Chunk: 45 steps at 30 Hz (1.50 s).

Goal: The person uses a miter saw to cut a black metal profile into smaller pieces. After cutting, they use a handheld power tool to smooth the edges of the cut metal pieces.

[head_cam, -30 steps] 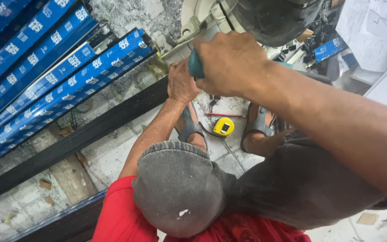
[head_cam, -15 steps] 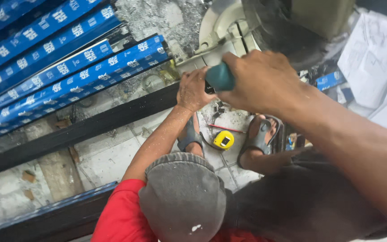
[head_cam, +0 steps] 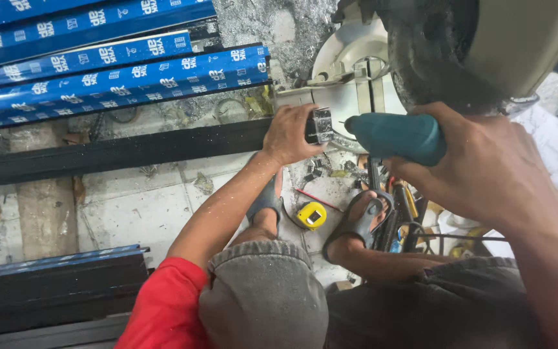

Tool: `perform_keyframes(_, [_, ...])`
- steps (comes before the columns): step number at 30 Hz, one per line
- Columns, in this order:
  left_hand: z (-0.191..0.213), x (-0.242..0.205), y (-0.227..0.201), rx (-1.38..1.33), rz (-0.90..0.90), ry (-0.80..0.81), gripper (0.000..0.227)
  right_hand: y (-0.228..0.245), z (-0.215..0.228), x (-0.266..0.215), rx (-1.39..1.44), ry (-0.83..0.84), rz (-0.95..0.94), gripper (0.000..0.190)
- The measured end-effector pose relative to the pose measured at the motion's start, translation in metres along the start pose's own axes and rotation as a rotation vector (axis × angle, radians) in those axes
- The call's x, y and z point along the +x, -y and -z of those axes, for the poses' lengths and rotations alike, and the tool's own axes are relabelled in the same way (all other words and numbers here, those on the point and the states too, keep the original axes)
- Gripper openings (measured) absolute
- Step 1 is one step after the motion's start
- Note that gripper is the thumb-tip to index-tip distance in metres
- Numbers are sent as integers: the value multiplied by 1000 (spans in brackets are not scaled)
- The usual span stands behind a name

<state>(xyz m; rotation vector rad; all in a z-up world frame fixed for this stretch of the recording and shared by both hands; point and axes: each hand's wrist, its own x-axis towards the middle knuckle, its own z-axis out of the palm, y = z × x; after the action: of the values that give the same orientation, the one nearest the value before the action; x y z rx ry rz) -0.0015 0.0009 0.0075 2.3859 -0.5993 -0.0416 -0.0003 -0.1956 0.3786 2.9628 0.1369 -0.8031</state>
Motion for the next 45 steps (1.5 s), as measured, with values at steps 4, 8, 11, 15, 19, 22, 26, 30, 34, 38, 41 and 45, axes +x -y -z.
perform_keyframes(4, [19,-11,9,-152,157,-83,94,-1,-9,7,135,21,-83,72])
perform_keyframes(8, [67,-43,28,-50,344,-124,90,10,-12,17,235,92,-113,73])
perform_keyframes(11, [91,-75,59,100,549,-152,83,13,-21,25,240,105,-86,72])
perform_keyframes(15, [95,-101,75,123,679,-161,98,24,-21,28,241,167,-93,63])
perform_keyframes(19, [87,-103,78,204,601,-240,98,33,-18,28,215,198,-134,59])
perform_keyframes(22, [84,-103,80,244,565,-271,97,37,-20,28,234,209,-140,60])
perform_keyframes(26, [77,-105,85,253,547,-282,99,45,-20,29,265,249,-169,64])
perform_keyframes(30, [84,-102,79,243,545,-283,95,44,-22,30,246,210,-139,60])
perform_keyframes(34, [81,-101,80,258,551,-285,96,43,-27,34,215,202,-123,65])
perform_keyframes(38, [84,-98,79,273,558,-304,93,54,-14,33,326,292,-253,54])
perform_keyframes(41, [83,-98,79,240,584,-281,94,50,-16,36,378,259,-316,79])
perform_keyframes(45, [81,-97,80,250,586,-294,92,39,-30,34,426,198,-300,49])
